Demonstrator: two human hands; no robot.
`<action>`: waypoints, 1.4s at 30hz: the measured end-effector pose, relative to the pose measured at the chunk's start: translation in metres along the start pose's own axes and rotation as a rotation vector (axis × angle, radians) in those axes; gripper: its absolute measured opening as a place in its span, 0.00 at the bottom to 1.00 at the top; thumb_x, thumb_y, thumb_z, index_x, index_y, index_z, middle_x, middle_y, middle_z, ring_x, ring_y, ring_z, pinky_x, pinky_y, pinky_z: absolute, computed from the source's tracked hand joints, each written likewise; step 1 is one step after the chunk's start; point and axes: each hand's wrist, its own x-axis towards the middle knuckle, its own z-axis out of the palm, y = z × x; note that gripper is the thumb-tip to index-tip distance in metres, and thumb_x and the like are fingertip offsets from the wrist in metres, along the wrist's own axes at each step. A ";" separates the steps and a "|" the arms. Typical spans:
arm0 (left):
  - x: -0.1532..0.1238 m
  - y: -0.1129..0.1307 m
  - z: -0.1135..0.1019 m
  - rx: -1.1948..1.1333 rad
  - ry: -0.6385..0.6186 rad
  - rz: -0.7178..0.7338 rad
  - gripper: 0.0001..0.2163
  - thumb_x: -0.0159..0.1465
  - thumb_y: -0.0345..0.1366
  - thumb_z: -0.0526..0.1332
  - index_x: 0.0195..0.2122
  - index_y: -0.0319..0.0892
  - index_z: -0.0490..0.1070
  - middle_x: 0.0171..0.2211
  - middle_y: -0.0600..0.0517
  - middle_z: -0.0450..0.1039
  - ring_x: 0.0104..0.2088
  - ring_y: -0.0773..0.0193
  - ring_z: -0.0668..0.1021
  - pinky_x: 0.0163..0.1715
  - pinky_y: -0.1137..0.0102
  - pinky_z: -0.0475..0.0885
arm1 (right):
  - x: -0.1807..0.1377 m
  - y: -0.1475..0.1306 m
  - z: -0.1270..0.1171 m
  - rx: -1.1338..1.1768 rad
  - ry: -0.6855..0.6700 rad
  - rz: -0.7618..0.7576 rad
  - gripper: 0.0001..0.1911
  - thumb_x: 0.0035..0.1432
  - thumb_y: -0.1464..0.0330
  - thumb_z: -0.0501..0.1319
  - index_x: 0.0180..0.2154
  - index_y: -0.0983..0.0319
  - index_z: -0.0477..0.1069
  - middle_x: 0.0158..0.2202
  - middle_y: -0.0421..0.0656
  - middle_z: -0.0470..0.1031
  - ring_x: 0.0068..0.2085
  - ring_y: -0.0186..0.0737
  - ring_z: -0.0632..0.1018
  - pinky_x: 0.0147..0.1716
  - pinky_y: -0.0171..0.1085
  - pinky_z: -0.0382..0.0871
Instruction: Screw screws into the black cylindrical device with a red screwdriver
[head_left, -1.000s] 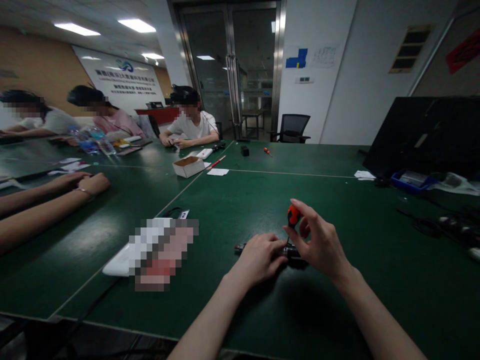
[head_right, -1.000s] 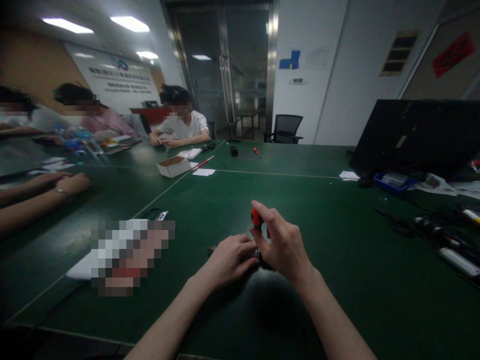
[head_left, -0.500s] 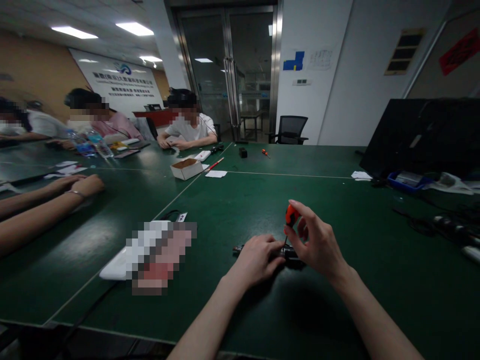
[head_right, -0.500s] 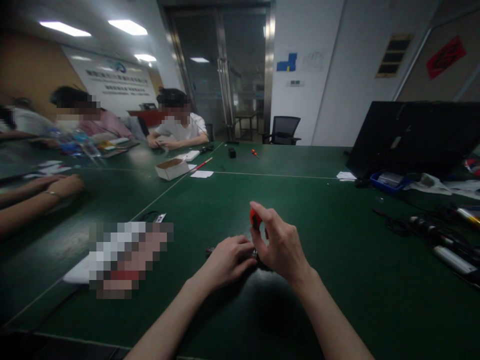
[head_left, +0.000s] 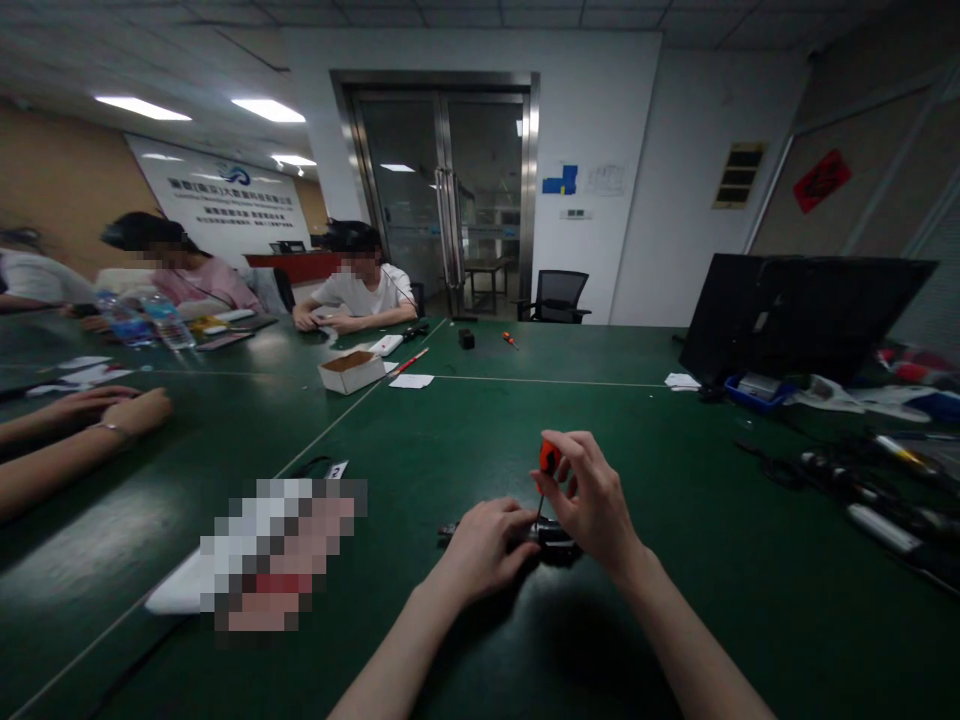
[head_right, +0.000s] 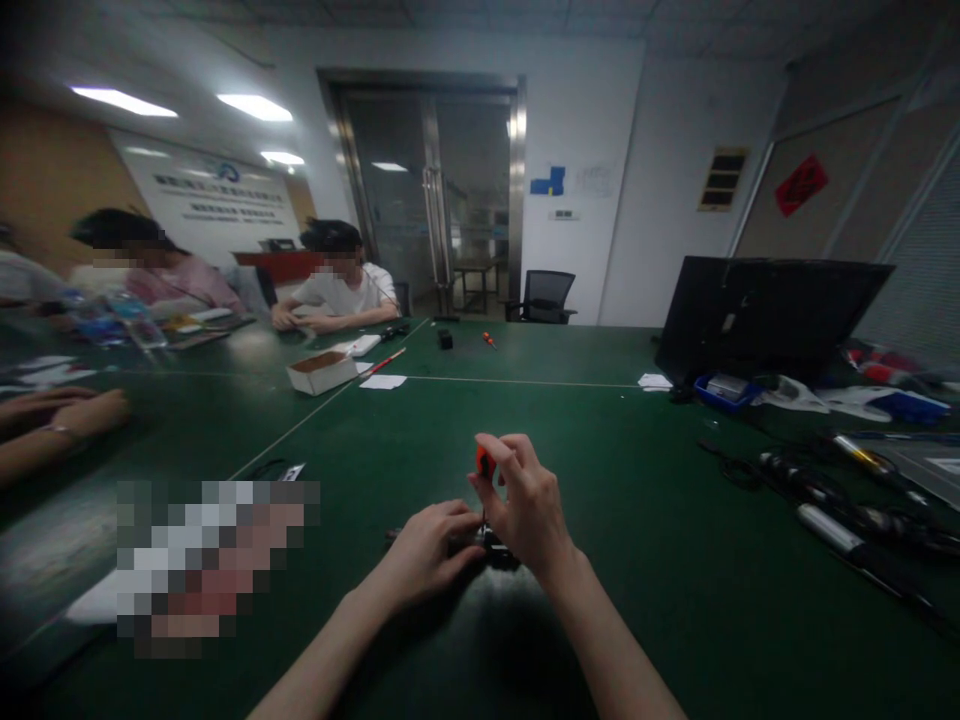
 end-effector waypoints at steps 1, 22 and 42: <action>0.000 0.000 0.000 -0.006 0.005 -0.002 0.08 0.68 0.37 0.63 0.46 0.45 0.78 0.44 0.48 0.77 0.45 0.54 0.78 0.47 0.64 0.71 | 0.000 -0.001 0.001 0.010 0.010 0.014 0.21 0.66 0.71 0.59 0.59 0.55 0.65 0.44 0.44 0.73 0.29 0.34 0.76 0.25 0.32 0.74; 0.001 0.003 0.001 -0.011 0.049 -0.075 0.10 0.67 0.38 0.63 0.47 0.47 0.80 0.44 0.48 0.79 0.43 0.53 0.78 0.48 0.62 0.67 | 0.039 -0.003 -0.014 0.026 -0.299 0.139 0.16 0.63 0.74 0.57 0.52 0.57 0.67 0.46 0.46 0.77 0.41 0.42 0.80 0.38 0.37 0.74; 0.002 0.002 0.004 -0.045 0.057 -0.148 0.14 0.64 0.38 0.64 0.50 0.49 0.80 0.47 0.48 0.78 0.49 0.51 0.78 0.48 0.63 0.68 | 0.085 0.014 -0.041 -0.193 -0.796 0.203 0.10 0.68 0.60 0.60 0.47 0.57 0.73 0.39 0.44 0.82 0.37 0.42 0.80 0.34 0.35 0.63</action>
